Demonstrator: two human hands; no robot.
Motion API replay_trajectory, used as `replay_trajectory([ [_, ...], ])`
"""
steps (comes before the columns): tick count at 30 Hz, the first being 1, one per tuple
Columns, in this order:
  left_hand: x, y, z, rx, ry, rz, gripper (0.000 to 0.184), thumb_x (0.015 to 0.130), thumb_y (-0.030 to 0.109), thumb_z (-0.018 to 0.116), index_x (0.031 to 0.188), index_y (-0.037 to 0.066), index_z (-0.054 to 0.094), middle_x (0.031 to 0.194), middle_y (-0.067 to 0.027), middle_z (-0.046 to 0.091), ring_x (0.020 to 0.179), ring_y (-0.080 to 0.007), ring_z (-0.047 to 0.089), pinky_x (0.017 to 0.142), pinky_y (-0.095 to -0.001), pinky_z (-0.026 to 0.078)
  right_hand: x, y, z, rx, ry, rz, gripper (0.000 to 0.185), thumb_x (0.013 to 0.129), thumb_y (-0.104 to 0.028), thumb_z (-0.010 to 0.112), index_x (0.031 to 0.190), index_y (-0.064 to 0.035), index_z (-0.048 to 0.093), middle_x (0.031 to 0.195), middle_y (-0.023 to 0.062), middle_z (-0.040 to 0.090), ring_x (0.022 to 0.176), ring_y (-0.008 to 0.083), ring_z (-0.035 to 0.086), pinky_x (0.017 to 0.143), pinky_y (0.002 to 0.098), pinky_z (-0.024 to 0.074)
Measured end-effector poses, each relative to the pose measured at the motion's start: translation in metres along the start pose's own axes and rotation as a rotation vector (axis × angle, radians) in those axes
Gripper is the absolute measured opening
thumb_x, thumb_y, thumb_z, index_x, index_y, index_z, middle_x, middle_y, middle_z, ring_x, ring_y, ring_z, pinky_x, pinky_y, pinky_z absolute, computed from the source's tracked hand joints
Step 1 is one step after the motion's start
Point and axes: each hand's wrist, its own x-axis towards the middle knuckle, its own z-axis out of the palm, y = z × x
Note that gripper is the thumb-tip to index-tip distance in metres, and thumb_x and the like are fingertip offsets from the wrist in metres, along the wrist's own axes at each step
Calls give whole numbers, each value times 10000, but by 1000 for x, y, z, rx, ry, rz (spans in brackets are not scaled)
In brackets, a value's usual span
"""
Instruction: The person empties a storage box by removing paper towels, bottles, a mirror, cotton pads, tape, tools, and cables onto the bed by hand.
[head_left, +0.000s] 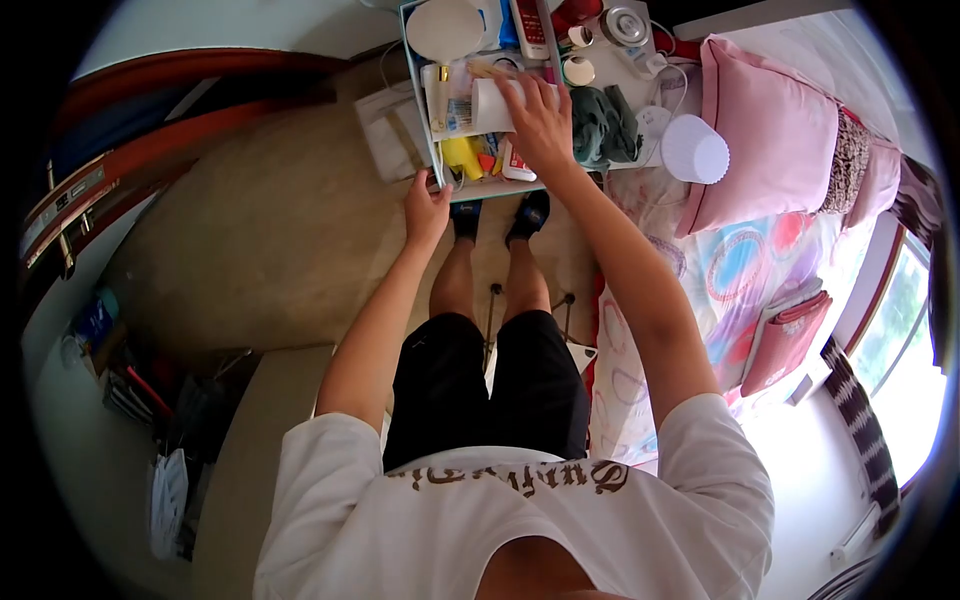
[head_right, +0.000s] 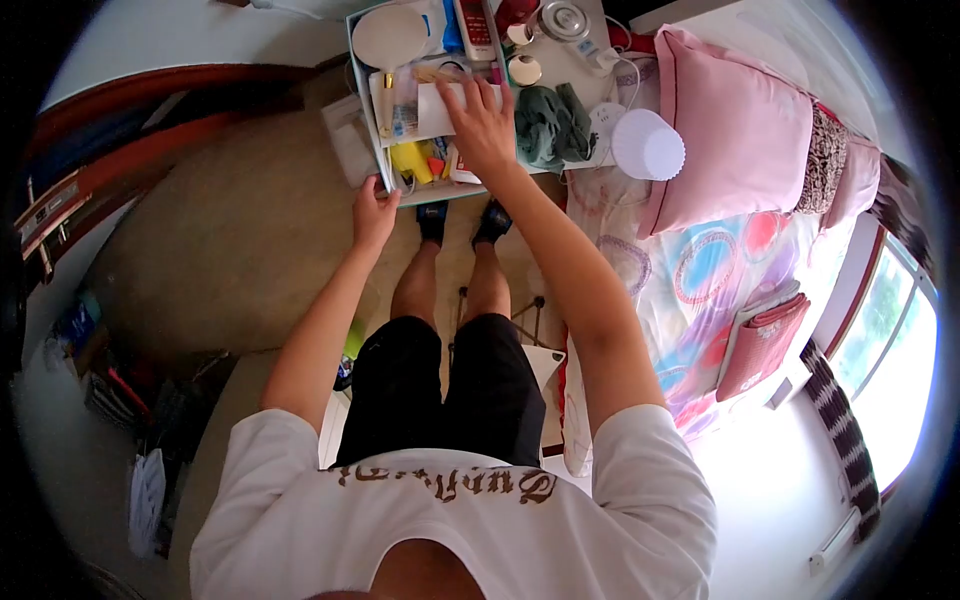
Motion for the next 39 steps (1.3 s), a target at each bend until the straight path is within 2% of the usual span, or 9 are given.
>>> replay_trajectory([
  [5,6,-15,7,-157,-39,31,417,922,148,778,1260,0,584,1062,-187,746,812,-272,757,745,-396,590,0,0,-7,140,68,47,915,672,-111,857,1494,-214,470,1366,82,571,1314,316,531,1137,559,363],
  [10,1,-3,1,-41,-55,4,413,959,161,745,1293,10,554,1086,-170,742,861,-260,754,765,-385,594,-20,-7,-40,383,130,193,933,674,-174,904,1491,-115,457,1376,130,587,1302,376,557,1122,508,424],
  [14,0,0,1,8,-26,55,371,961,155,733,1244,5,546,1073,-186,728,844,-298,751,737,-399,586,-48,-3,-60,1229,136,434,868,784,-203,903,1485,-27,422,1347,140,608,1243,237,597,1072,388,477],
  [22,12,-19,-3,-252,-164,-19,407,976,143,734,1310,-3,553,1206,-128,682,939,-201,725,734,-348,598,-129,12,-93,1985,33,646,880,827,-295,871,1520,-20,404,1371,118,606,1249,248,615,1051,426,518],
  [26,-9,4,-17,-382,-254,-288,445,997,199,741,1367,61,537,1228,-54,658,1078,-125,659,851,-291,559,-177,18,-112,2217,40,579,1039,813,-566,863,1534,1,376,1419,163,602,1308,262,601,1088,420,501],
  [27,-15,3,-18,-358,-262,-324,586,993,210,749,1476,56,454,1283,-78,649,1064,-145,665,863,-294,549,-201,19,-94,2218,77,668,1101,845,-719,745,1572,5,346,1486,198,566,1335,292,593,1111,455,494],
  [32,-69,38,-13,-354,-356,-438,550,1008,213,728,1473,62,476,1270,-86,659,1016,-148,676,865,-296,557,-242,25,-122,2328,164,611,1022,946,-778,501,1615,-29,312,1541,247,499,1309,383,602,1092,519,508],
  [36,-90,14,10,-292,-682,-548,442,1041,207,677,1440,78,538,1210,-71,690,979,-133,686,865,-293,564,-310,37,-120,2469,426,732,956,915,-598,725,1585,-20,361,1543,219,521,1380,343,562,1157,503,460],
  [39,-119,6,36,-179,-792,-498,349,1066,194,622,1398,95,576,1169,-57,703,952,-111,678,830,-272,563,-371,67,-123,2092,684,996,917,820,-476,891,1498,-45,447,1424,119,595,1318,280,594,1116,470,488],
])
